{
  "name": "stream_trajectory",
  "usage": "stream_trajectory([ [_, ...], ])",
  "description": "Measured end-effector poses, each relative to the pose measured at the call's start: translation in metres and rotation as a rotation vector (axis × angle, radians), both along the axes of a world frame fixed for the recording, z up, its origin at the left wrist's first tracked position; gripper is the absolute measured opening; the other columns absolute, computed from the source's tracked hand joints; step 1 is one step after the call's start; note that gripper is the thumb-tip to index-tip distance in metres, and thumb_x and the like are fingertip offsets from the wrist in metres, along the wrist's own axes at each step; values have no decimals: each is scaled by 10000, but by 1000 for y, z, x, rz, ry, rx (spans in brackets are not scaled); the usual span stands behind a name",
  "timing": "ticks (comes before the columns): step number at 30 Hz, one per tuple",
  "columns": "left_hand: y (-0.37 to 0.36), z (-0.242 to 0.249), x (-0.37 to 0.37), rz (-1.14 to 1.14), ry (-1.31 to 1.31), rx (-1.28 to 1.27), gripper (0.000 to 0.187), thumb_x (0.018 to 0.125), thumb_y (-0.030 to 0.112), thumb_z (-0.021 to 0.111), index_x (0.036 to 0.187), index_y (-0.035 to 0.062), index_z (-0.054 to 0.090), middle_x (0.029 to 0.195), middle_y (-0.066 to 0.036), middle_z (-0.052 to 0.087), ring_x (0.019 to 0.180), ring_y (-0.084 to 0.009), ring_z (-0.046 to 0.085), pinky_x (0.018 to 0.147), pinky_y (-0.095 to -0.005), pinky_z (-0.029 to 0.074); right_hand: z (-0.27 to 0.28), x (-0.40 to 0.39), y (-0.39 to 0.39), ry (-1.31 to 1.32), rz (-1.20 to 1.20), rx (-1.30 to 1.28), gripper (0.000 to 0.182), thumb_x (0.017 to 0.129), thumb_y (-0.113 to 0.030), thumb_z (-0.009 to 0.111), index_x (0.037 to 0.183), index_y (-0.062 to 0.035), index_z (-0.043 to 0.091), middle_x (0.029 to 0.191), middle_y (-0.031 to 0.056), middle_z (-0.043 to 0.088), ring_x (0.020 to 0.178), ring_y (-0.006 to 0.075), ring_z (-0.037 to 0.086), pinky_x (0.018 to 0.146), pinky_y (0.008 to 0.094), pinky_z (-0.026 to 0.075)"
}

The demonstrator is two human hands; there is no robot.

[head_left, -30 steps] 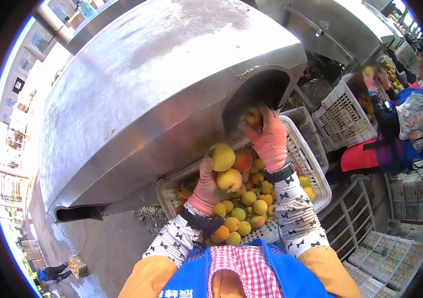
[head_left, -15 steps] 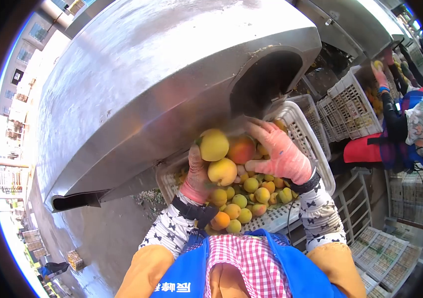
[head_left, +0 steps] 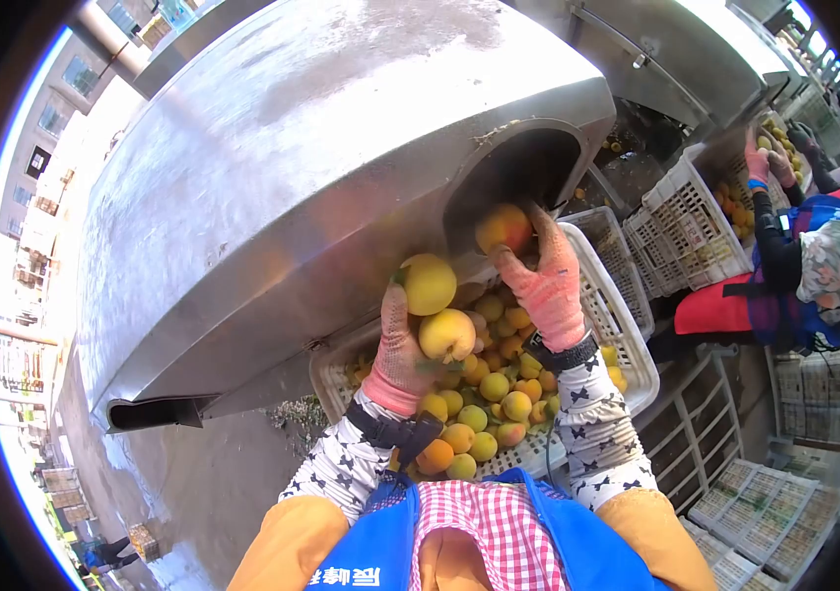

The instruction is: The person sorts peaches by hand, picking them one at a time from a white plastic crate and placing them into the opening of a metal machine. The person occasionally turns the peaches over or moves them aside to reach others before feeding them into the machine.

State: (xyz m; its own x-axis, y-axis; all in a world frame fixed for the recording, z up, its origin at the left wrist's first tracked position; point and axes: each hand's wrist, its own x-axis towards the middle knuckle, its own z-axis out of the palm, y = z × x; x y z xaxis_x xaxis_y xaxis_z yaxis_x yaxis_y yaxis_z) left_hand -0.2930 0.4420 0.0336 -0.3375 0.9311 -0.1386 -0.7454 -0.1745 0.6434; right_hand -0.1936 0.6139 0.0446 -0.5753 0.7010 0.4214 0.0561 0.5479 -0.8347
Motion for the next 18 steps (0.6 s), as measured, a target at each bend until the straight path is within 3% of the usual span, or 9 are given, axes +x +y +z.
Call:
stream_trajectory([
  [3, -3, -3, 10, 107, -57, -167, 912, 835, 820, 467, 1318, 48, 515, 1089, -160, 664, 829, -294, 681, 691, -385, 613, -37, -31, 17, 3, -140, 155, 601, 790, -137, 732, 1334, 11, 524, 1138, 199, 626, 1042, 360, 624, 915, 400, 504],
  [4, -3, 2, 13, 131, -72, -170, 817, 867, 767, 498, 1261, 54, 552, 1018, -127, 664, 811, -252, 683, 641, -369, 569, -48, -35, 21, -36, -176, 252, 585, 802, -118, 713, 1338, 8, 514, 1116, 205, 624, 1031, 381, 618, 897, 414, 508],
  [8, -9, -3, 9, 142, -19, -226, 808, 873, 763, 494, 1255, 54, 554, 1008, -127, 660, 801, -252, 676, 652, -374, 569, -19, -38, 16, -151, -254, 159, 499, 806, -81, 690, 1276, 8, 547, 1117, 211, 623, 1069, 390, 604, 952, 397, 487],
  [10, -12, -1, 7, 109, -45, -191, 797, 875, 757, 500, 1244, 53, 559, 1003, -124, 654, 772, -234, 655, 634, -369, 550, -9, -36, 15, 109, -243, 141, 506, 780, -116, 732, 1233, 13, 548, 1122, 228, 609, 1055, 428, 589, 918, 414, 500],
  [11, -13, 0, 7, 110, -48, -194, 797, 875, 757, 500, 1244, 53, 559, 1003, -124, 654, 772, -234, 655, 634, -369, 550, -10, -40, 14, 107, -241, 139, 506, 780, -116, 732, 1233, 13, 548, 1122, 228, 609, 1055, 428, 589, 918, 414, 500],
  [13, -9, 3, 8, 116, -1, -234, 790, 873, 754, 511, 1233, 52, 563, 988, -122, 648, 687, -210, 606, 596, -357, 509, -10, -53, 12, -92, -308, 373, 561, 746, -205, 784, 1213, -7, 547, 1105, 222, 599, 965, 409, 609, 841, 444, 526],
  [16, 0, 5, 15, 184, 45, -249, 820, 856, 781, 501, 1227, 53, 564, 968, -121, 645, 625, -181, 560, 558, -320, 463, -13, -53, 8, -198, -254, 180, 610, 711, -223, 805, 1228, -9, 562, 1108, 211, 603, 996, 386, 610, 851, 437, 529],
  [18, -5, -3, 12, 130, 66, -227, 848, 848, 800, 484, 1244, 55, 558, 979, -120, 645, 602, -171, 540, 545, -306, 447, -5, -32, 2, -118, -196, 176, 588, 699, -214, 806, 1203, -14, 580, 1115, 204, 605, 995, 377, 613, 854, 428, 529],
])
